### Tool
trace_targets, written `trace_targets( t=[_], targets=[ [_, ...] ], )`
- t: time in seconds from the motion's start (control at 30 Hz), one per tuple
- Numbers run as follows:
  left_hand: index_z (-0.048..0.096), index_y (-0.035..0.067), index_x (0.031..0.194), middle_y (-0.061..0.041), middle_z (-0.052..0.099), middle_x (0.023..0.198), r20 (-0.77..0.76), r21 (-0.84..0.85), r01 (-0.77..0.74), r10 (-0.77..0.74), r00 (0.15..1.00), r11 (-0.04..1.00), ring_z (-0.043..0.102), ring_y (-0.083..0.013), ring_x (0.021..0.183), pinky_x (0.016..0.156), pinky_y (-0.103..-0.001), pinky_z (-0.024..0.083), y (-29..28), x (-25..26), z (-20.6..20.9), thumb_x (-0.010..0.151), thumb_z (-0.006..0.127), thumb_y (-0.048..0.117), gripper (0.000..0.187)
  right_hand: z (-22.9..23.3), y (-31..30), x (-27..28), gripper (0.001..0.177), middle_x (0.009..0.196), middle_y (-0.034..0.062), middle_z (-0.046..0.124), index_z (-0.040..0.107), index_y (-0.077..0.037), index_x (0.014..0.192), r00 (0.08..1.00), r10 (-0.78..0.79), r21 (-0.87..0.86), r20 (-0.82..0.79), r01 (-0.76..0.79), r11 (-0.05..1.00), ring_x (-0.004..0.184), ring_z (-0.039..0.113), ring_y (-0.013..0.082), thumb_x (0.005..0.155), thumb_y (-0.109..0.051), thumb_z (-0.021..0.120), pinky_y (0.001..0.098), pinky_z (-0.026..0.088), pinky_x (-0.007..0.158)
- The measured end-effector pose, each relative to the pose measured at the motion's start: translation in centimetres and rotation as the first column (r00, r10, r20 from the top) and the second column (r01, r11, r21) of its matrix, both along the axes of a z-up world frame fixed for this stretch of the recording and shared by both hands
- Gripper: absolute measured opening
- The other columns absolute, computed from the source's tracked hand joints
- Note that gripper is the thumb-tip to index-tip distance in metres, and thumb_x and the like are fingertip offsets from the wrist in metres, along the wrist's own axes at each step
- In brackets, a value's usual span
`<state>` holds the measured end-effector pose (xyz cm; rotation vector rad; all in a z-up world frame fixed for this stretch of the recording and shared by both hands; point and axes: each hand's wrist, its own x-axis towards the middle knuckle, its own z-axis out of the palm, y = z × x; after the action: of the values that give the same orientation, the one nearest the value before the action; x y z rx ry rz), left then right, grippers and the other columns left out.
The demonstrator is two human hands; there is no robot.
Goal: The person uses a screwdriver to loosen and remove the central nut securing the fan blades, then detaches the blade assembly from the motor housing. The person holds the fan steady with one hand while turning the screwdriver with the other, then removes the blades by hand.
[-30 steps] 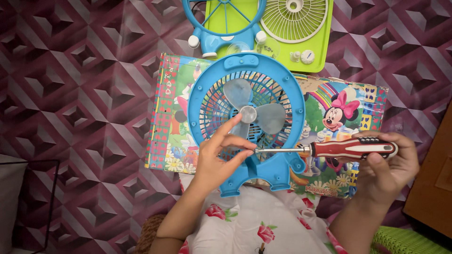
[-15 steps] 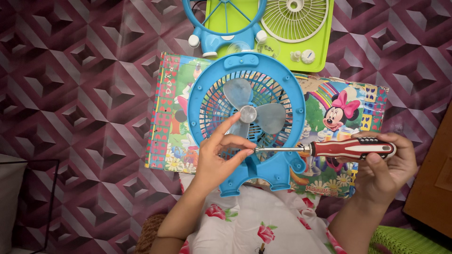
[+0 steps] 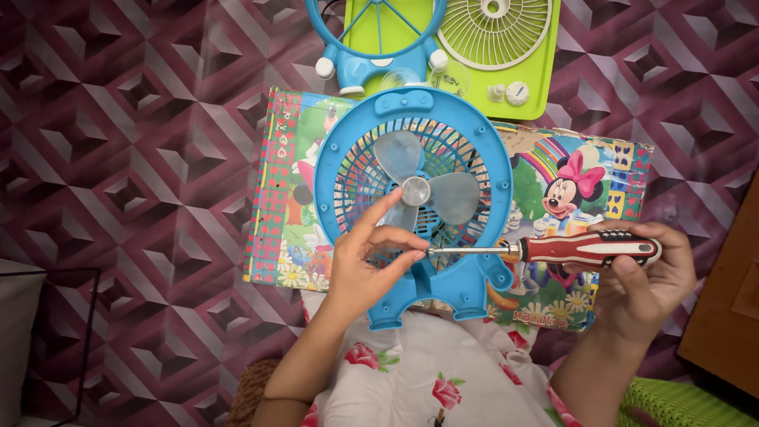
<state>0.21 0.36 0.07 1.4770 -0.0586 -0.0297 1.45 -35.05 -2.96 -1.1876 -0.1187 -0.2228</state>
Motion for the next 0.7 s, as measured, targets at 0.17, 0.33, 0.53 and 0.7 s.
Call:
trace_targets(
  t=[0.17,0.33,0.53,0.7],
  targets=[
    [0.038,0.005,0.158,-0.009,0.078,0.102,0.011,0.011,-0.005,0.004,1.000,1.000,0.077,-0.0154,0.099,0.091,-0.030,0.062,0.0,0.0,0.0,0.088,0.077,-0.008,0.081,-0.5,-0.2,-0.2,0.033,0.119,0.0295,0.067,0.053,0.004,0.128,1.000,-0.008,-0.012,0.004,0.008,1.000,0.104,0.072,0.0317,0.102,-0.003,0.074,0.0447,0.064,0.088],
    [0.040,0.004,0.157,-0.009,0.079,0.101,0.047,0.027,-0.018,0.017,0.999,0.999,0.077,-0.0156,0.097,0.090,-0.031,0.062,0.0,-0.1,-0.2,0.088,0.077,-0.009,0.079,-0.7,0.1,-0.3,0.030,0.119,0.0278,0.067,0.053,0.005,0.125,1.000,-0.017,-0.010,-0.003,0.017,1.000,0.107,0.072,0.0301,0.105,-0.001,0.074,0.0426,0.064,0.092],
    [0.042,0.004,0.155,-0.010,0.077,0.105,0.110,0.041,-0.002,-0.003,0.994,0.999,0.078,-0.0180,0.102,0.095,-0.033,0.065,-0.1,-0.3,-0.6,0.089,0.075,-0.013,0.076,0.3,1.4,-0.7,0.035,0.112,0.0245,0.069,0.054,0.005,0.128,0.995,-0.054,-0.032,-0.083,0.052,0.998,0.095,0.074,0.0283,0.105,-0.009,0.076,0.0400,0.065,0.074],
    [0.041,0.006,0.156,-0.010,0.077,0.106,0.097,0.031,0.024,-0.027,0.995,0.999,0.078,-0.0187,0.104,0.096,-0.033,0.065,-0.4,-0.3,-0.3,0.088,0.076,-0.011,0.078,0.0,1.5,-0.7,0.037,0.113,0.0230,0.069,0.053,0.005,0.128,0.992,-0.088,0.028,-0.088,0.091,0.995,0.099,0.074,0.0282,0.109,-0.013,0.078,0.0410,0.065,0.085]
  ],
)
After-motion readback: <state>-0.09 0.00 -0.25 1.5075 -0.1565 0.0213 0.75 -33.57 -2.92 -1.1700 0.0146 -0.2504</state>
